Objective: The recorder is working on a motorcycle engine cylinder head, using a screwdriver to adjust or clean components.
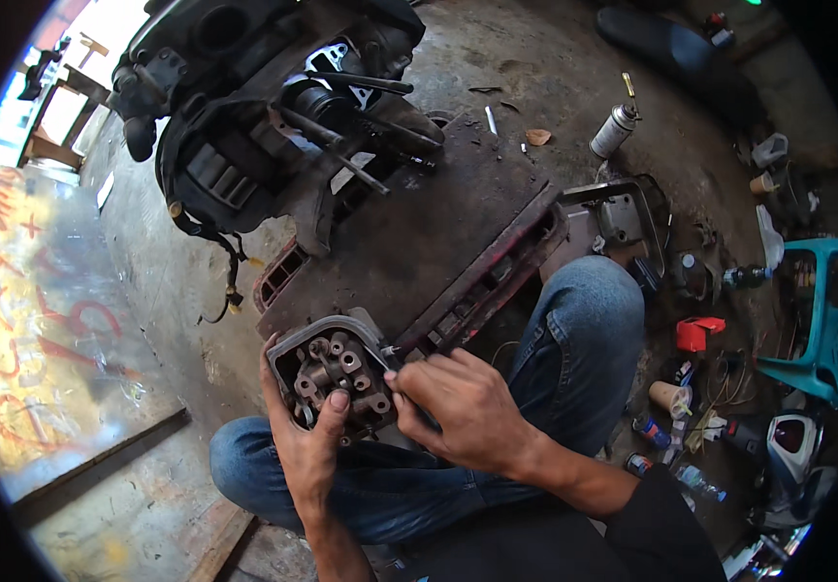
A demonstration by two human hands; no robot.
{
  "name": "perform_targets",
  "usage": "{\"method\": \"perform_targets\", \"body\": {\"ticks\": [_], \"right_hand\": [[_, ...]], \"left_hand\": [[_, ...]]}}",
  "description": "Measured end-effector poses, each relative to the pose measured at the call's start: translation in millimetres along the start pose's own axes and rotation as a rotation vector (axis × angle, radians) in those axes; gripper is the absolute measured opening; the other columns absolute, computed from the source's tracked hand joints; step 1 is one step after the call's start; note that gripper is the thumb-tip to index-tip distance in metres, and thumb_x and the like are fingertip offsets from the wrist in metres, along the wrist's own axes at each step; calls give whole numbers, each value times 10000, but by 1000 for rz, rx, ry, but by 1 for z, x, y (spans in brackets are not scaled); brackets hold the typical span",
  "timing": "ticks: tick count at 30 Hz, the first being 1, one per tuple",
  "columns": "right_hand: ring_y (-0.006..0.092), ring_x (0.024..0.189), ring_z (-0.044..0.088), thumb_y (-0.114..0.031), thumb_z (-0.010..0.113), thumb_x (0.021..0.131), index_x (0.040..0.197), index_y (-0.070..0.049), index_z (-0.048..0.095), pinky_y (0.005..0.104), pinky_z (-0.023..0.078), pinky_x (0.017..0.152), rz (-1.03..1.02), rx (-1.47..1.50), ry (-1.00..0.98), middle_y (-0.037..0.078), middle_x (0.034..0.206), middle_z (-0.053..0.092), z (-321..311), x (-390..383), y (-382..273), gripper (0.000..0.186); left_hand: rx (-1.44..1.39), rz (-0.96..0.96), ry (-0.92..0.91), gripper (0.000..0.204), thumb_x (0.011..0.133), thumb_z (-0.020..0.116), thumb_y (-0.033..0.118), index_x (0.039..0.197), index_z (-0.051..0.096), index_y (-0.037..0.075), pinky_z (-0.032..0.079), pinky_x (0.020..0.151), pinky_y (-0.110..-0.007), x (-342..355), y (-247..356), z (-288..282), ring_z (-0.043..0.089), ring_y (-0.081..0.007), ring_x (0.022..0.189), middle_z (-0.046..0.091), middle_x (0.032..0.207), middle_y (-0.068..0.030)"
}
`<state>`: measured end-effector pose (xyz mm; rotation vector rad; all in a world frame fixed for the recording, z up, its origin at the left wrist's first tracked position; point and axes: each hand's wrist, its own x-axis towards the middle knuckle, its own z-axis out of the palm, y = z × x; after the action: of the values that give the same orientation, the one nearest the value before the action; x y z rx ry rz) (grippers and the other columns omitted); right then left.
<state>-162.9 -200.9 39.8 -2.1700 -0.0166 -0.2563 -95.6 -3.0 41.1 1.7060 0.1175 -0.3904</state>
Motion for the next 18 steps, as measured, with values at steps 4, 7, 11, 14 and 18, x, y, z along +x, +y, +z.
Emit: {"method": "perform_targets", "body": {"ticks": [4,7,11,14,18], "right_hand": [[251,760,648,-138,737,951,1030,-84,603,409,474,714,-7,27,8,54,801,605,-12,-5,-11,164],[235,713,653,-100,768,924,1044,-49,691,392,462,685,-69,31,98,55,829,673,9,10,8,151],[237,723,643,-103,767,928,1045,-53,681,394,458,686,-23,2,26,61,849,675,-1,-4,-9,154],[233,842,661,-179,759,946,1115,-91,623,406,481,759,111,-7,-169,59,889,626,-16,-6,-22,235],[223,866,665,-186,783,928,1152,-105,634,397,477,752,-2,-64,-29,55,889,624,1,2,-5,281]], "left_hand": [[42,4,8,1023,903,884,259,1715,309,22,515,1170,-418,-1,-2,3,625,-299,1369,584,1508,-201],[28,-3,-2,1037,909,880,300,1721,298,19,506,1179,-424,1,-5,-1,622,-302,1370,584,1511,-204],[37,-36,35,1057,904,884,329,1723,294,18,497,1187,-429,0,-6,-2,621,-307,1370,582,1516,-205],[33,-57,34,1067,894,892,340,1721,300,16,495,1189,-427,0,-5,-1,624,-312,1366,581,1519,-204],[5,-52,29,1052,899,896,329,1716,312,16,491,1192,-425,2,-2,2,620,-308,1372,587,1514,-202]]}}
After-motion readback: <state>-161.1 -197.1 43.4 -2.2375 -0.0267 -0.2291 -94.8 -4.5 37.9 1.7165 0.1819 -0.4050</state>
